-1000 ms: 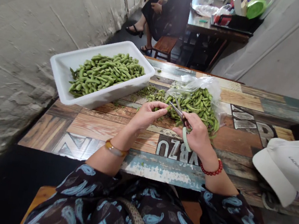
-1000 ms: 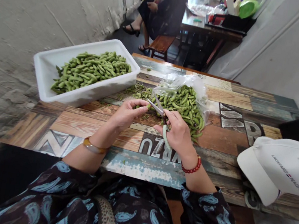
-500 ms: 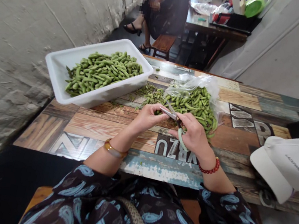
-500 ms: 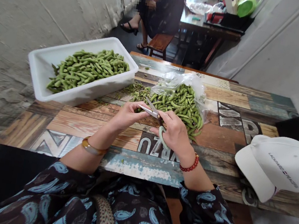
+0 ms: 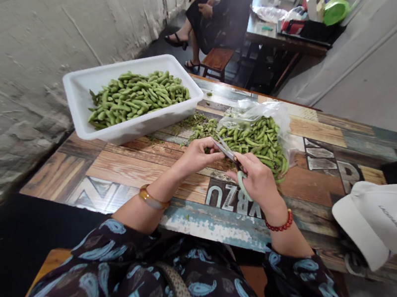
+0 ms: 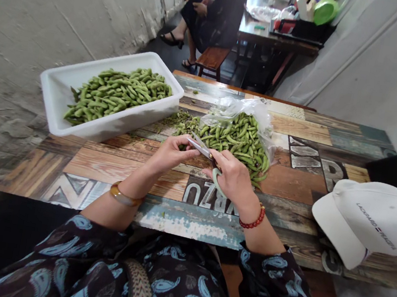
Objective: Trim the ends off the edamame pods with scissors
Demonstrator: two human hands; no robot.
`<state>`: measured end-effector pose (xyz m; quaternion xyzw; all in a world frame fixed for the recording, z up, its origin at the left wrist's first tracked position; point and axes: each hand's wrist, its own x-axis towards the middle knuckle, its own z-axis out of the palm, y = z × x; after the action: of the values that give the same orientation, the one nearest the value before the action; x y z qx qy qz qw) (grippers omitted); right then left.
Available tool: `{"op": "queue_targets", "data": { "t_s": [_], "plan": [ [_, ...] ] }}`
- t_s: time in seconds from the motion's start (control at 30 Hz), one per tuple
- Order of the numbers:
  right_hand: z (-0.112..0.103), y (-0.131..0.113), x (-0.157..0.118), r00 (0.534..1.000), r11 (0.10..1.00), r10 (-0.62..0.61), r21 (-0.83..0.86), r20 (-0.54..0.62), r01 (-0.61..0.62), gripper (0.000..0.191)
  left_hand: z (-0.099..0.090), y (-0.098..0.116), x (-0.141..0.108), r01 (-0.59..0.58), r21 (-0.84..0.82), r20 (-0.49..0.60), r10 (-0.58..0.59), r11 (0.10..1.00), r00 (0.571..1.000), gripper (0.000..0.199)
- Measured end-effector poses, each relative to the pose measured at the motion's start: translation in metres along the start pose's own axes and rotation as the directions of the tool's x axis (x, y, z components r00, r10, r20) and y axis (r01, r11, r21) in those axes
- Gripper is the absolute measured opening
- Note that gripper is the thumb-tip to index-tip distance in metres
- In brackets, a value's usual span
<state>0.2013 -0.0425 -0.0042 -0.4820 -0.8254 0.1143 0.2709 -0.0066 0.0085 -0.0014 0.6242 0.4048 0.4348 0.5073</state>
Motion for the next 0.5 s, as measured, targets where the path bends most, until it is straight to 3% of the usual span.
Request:
{"op": "queue_targets", "data": {
  "t_s": [0.13, 0.27, 0.5],
  "plan": [
    [0.0034, 0.0048, 0.0001, 0.995, 0.999, 0.008, 0.050, -0.095, -0.003, 0.045, 0.0009, 0.0014, 0.0000, 0.080, -0.125, -0.016, -0.083, 0.989, 0.996, 0.020],
    [0.0060, 0.0090, 0.0004, 0.979, 0.997, 0.038, 0.070, -0.201, -0.024, 0.046, 0.0013, 0.0022, -0.0011, 0.206, -0.377, -0.019, -0.230, 0.903, 0.973, 0.031],
    [0.0063, 0.0061, 0.0002, 0.983, 0.998, 0.018, 0.058, -0.183, -0.007, 0.048, -0.0015, 0.0038, -0.0001, 0.283, -0.556, 0.041, -0.314, 0.782, 0.949, 0.042]
  ]
}}
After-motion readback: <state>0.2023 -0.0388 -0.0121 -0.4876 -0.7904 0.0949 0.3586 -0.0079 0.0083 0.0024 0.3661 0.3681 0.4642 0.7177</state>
